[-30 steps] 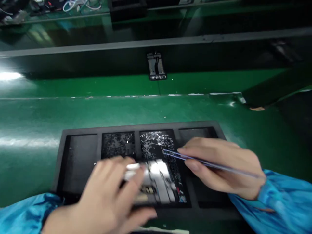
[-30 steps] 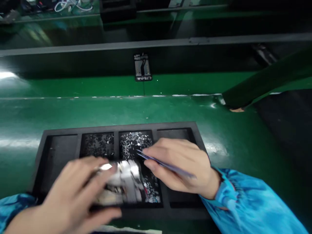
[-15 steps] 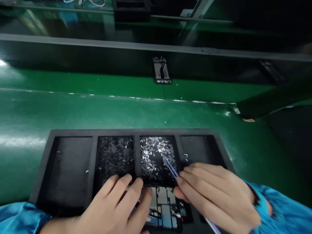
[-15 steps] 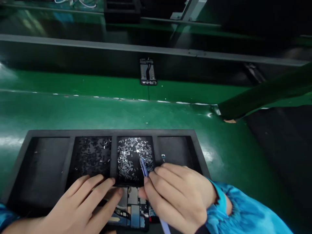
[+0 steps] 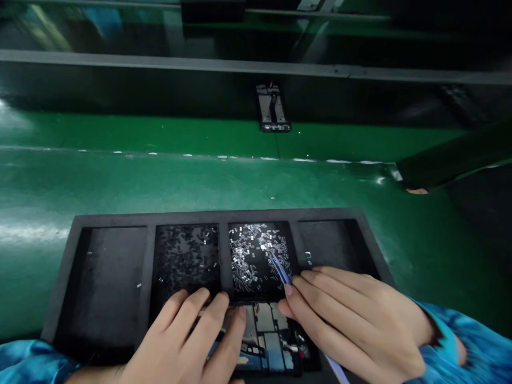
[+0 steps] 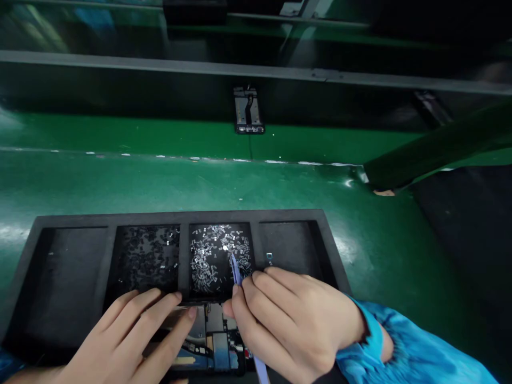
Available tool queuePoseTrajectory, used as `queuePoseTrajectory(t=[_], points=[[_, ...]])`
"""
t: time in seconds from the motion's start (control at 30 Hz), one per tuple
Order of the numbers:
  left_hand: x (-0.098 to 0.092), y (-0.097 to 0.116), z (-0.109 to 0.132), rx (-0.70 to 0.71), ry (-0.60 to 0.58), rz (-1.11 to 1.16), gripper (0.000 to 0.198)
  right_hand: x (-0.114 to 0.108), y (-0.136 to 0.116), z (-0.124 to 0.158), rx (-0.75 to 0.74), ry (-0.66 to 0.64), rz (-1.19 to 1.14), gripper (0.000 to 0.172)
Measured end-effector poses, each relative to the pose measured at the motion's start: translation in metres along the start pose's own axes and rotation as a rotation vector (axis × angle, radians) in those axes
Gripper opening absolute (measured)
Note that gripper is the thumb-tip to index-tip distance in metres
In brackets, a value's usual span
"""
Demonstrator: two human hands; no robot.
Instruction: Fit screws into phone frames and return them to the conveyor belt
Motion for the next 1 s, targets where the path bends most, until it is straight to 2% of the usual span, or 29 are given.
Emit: queuePoseTrajectory(t=[0.27,0.47,0.53,0.63,0.7,0.87,0.93,1.0], points=[[-0.002,-0.001,-0.004,-0.004,0.009,0.011,0.036,-0.001,-0.002,0.000,0.033,0.008,-0.045,0.007],[-0.003,-0.002,-0.005,-0.005,0.001,0.018,0.036,-0.002,-0.005,0.003,-0.004,-0.044,-0.026,0.005],[-0.002,-0.002,-0.005,-0.002,-0.008,0.023,0.037,-0.005,-0.008,0.005,0.044,-0.015,-0.055,0.006],[-0.002,-0.002,-0.005,0.016,0.002,0.018,0.038,-0.007,-0.009,0.009,0.237,0.006,-0.125,0.015],[-0.003,-0.001,-0.006,0.010,0.002,0.010,0.038,-0.006,-0.007,0.011,0.288,0.006,-0.159,0.016],[-0.004,0.000,-0.006,0.001,-0.022,0.006,0.038,0.000,0.001,0.011,0.150,0.003,-0.120,0.011],[-0.005,0.000,-0.005,0.009,-0.023,0.003,0.038,0.002,0.003,0.011,0.142,0.003,-0.124,0.012],[-0.005,0.000,-0.004,0.011,-0.024,0.004,0.039,0.003,0.005,0.010,0.201,0.001,-0.168,0.016]])
Point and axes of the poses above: each hand's wrist, its own z-axis away from the middle knuckle, its own x-axis out of the palm, y = z × x, the point moved 1 cm from there along -z, towards the middle knuckle, and after that the axes turned 1 degree about -y, right-handed, at the moved point
